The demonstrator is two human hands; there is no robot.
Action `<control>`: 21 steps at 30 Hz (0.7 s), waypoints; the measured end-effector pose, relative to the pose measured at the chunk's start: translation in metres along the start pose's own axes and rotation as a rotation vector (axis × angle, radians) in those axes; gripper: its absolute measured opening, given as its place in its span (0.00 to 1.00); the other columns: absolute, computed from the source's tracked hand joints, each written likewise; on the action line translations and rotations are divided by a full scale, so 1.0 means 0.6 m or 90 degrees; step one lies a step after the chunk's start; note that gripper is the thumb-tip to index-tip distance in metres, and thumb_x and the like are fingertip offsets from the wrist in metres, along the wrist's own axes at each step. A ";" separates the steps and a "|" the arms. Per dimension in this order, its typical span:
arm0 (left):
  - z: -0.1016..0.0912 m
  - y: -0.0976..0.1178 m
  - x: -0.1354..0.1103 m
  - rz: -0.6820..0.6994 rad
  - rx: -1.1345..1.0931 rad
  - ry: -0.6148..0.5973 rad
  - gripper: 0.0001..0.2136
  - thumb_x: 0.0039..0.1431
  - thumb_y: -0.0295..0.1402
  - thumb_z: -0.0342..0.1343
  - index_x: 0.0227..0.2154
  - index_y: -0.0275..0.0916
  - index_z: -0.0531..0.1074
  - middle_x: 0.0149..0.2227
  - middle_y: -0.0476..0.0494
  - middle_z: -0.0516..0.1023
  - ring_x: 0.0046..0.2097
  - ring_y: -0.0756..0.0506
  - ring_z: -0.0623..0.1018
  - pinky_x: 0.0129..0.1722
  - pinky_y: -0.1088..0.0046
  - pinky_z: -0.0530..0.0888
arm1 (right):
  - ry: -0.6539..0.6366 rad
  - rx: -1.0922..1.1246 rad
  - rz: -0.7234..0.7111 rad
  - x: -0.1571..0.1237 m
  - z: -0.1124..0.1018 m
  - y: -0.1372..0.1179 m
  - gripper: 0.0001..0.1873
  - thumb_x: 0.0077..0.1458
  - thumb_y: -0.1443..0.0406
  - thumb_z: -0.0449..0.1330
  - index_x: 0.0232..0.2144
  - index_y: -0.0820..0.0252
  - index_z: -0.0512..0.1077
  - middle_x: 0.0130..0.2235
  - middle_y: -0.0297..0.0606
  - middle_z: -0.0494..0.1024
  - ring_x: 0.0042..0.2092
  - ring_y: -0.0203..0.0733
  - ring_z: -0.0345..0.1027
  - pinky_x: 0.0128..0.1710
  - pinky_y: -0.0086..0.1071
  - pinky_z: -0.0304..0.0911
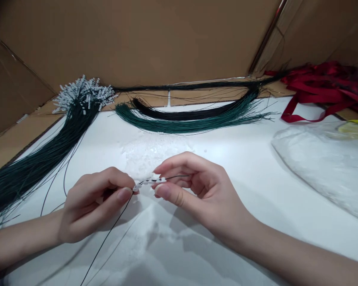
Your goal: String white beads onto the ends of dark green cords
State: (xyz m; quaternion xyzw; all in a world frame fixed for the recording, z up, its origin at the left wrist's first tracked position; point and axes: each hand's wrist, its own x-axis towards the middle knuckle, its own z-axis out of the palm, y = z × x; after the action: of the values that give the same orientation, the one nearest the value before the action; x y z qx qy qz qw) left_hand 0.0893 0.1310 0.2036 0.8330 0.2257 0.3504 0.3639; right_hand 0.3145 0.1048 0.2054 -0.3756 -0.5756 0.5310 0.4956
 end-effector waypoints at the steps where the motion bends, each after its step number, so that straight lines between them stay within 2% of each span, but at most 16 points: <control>1: 0.003 0.001 0.001 0.000 -0.002 0.001 0.05 0.65 0.22 0.49 0.37 0.34 0.68 0.19 0.57 0.60 0.19 0.57 0.57 0.17 0.80 0.56 | 0.001 -0.002 0.000 0.000 0.001 0.000 0.07 0.53 0.70 0.67 0.35 0.55 0.76 0.33 0.31 0.81 0.33 0.32 0.78 0.33 0.20 0.73; 6: 0.016 0.005 0.003 -0.024 -0.013 -0.015 0.04 0.66 0.24 0.49 0.37 0.35 0.68 0.20 0.57 0.59 0.20 0.57 0.57 0.18 0.81 0.56 | -0.004 -0.036 0.009 -0.004 0.006 0.000 0.02 0.53 0.68 0.67 0.32 0.58 0.78 0.32 0.35 0.80 0.32 0.33 0.76 0.30 0.22 0.72; 14: 0.024 0.010 0.003 -0.058 -0.049 -0.039 0.04 0.67 0.25 0.48 0.36 0.37 0.66 0.20 0.57 0.59 0.20 0.56 0.58 0.19 0.79 0.57 | -0.009 -0.124 -0.020 -0.006 0.007 0.000 0.05 0.51 0.70 0.67 0.32 0.56 0.80 0.32 0.33 0.79 0.34 0.31 0.73 0.28 0.18 0.69; 18: 0.020 0.007 0.006 -0.061 -0.031 -0.039 0.03 0.66 0.26 0.49 0.37 0.35 0.67 0.24 0.53 0.65 0.23 0.55 0.62 0.22 0.77 0.60 | 0.011 -0.138 -0.011 -0.006 0.007 0.000 0.03 0.52 0.69 0.67 0.31 0.56 0.80 0.30 0.33 0.79 0.32 0.31 0.73 0.28 0.17 0.68; 21: 0.018 0.006 0.008 -0.050 -0.003 -0.022 0.04 0.64 0.25 0.50 0.33 0.35 0.68 0.26 0.50 0.67 0.25 0.54 0.63 0.24 0.76 0.61 | 0.033 -0.135 -0.004 -0.005 0.007 0.001 0.02 0.51 0.68 0.68 0.30 0.56 0.80 0.31 0.33 0.79 0.33 0.32 0.73 0.29 0.18 0.69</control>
State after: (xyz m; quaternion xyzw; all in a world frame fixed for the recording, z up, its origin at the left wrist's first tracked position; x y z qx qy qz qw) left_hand 0.1010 0.1267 0.2030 0.8287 0.2513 0.3216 0.3830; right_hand 0.3111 0.1012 0.2048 -0.4375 -0.6168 0.4557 0.4696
